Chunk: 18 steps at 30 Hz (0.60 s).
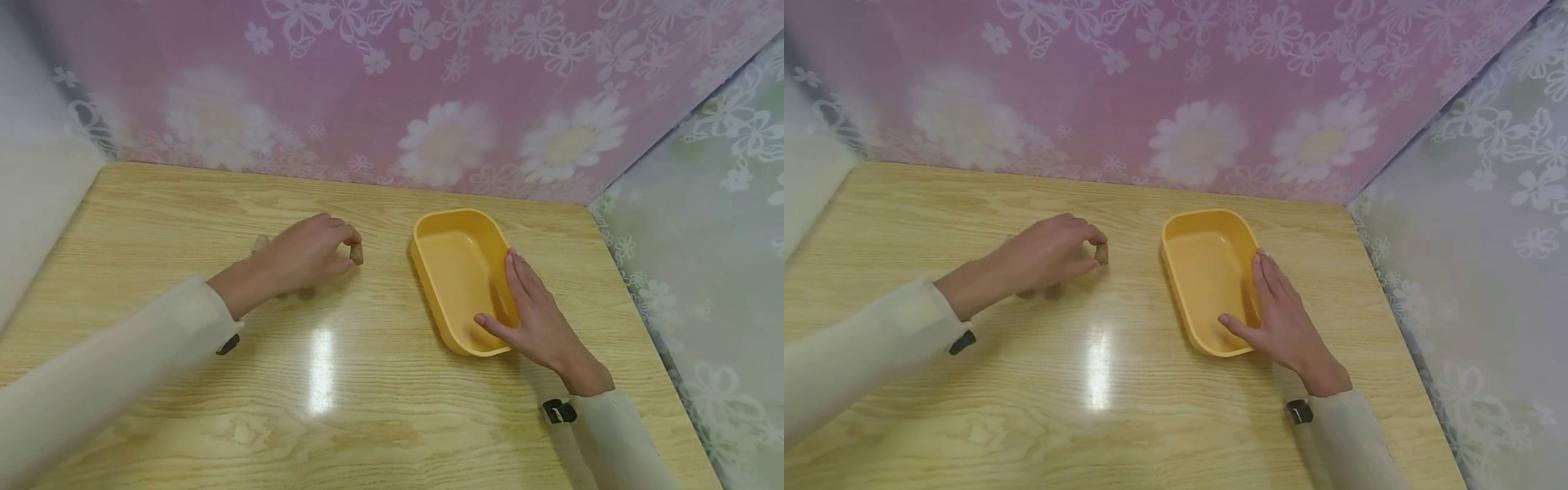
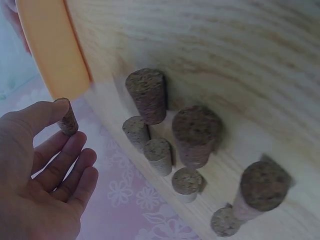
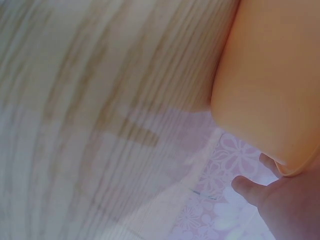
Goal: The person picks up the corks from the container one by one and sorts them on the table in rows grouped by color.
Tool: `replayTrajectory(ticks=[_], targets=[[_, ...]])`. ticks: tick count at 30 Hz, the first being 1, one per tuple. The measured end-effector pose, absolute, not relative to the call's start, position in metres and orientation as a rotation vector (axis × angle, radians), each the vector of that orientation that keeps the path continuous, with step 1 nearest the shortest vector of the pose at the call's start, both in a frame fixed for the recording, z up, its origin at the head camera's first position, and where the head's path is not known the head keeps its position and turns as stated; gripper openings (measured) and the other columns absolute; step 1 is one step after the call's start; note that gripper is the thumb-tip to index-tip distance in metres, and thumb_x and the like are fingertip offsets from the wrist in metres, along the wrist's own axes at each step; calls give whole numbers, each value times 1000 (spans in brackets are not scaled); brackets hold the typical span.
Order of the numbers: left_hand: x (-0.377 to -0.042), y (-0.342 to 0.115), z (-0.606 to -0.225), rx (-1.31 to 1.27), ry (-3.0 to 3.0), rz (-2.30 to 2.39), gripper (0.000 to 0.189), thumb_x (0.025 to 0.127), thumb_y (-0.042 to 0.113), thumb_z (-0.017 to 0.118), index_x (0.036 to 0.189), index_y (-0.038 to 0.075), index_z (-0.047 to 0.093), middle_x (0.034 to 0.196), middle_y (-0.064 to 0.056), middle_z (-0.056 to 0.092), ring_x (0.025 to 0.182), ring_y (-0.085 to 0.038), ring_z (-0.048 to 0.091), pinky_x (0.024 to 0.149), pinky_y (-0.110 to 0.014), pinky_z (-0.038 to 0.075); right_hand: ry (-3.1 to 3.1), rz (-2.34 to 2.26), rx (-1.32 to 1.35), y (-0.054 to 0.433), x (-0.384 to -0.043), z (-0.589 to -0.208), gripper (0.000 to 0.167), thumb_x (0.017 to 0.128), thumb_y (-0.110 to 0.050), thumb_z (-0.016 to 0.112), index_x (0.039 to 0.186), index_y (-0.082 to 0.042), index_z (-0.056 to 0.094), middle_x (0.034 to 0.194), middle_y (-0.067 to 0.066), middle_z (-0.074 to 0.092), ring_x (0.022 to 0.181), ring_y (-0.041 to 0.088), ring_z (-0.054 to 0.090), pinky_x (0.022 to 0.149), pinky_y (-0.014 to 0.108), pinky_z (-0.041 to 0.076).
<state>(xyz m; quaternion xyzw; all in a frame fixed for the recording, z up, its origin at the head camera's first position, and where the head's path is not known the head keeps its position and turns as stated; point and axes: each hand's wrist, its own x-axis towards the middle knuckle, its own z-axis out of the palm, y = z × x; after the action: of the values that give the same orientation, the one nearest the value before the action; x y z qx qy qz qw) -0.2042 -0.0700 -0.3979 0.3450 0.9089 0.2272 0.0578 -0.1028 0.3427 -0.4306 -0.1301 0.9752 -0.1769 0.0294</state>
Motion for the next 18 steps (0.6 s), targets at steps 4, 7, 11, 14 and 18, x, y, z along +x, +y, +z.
replayTrajectory(ticks=[4,7,11,14,18], targets=[[-198,-78,-406,1052,2771,667,23,102,21,77,123,11,78,128,-9,77,121,-31,69,103,-46,59,3002,-543,-396,342,-103,-429,115,100,-54,74,175,-7,1,185,11,0,171,38,4,137,64,13],[-194,-83,-413,1063,2782,649,31,102,21,77,129,6,76,126,-11,77,118,-32,70,101,-47,60,3002,-539,-401,342,-103,-428,115,100,-54,74,175,-6,2,185,13,0,171,38,4,137,63,13],[-188,-89,-419,1066,2787,640,33,101,20,78,130,3,76,127,-13,77,122,-34,70,105,-49,59,3007,-536,-411,342,-103,-428,114,100,-54,74,174,-5,2,184,14,1,171,39,6,137,63,14],[-184,-92,-422,1065,2788,623,31,101,19,78,128,4,76,128,-12,78,123,-34,70,107,-49,58,3007,-533,-404,342,-103,-429,115,100,-55,74,175,-6,2,185,13,2,171,37,5,137,63,14],[-180,-94,-426,1076,2791,612,31,101,19,79,127,4,77,127,-12,78,121,-33,71,109,-51,57,3006,-530,-398,342,-102,-429,115,100,-55,74,175,-7,1,185,13,2,171,37,5,136,64,15]])
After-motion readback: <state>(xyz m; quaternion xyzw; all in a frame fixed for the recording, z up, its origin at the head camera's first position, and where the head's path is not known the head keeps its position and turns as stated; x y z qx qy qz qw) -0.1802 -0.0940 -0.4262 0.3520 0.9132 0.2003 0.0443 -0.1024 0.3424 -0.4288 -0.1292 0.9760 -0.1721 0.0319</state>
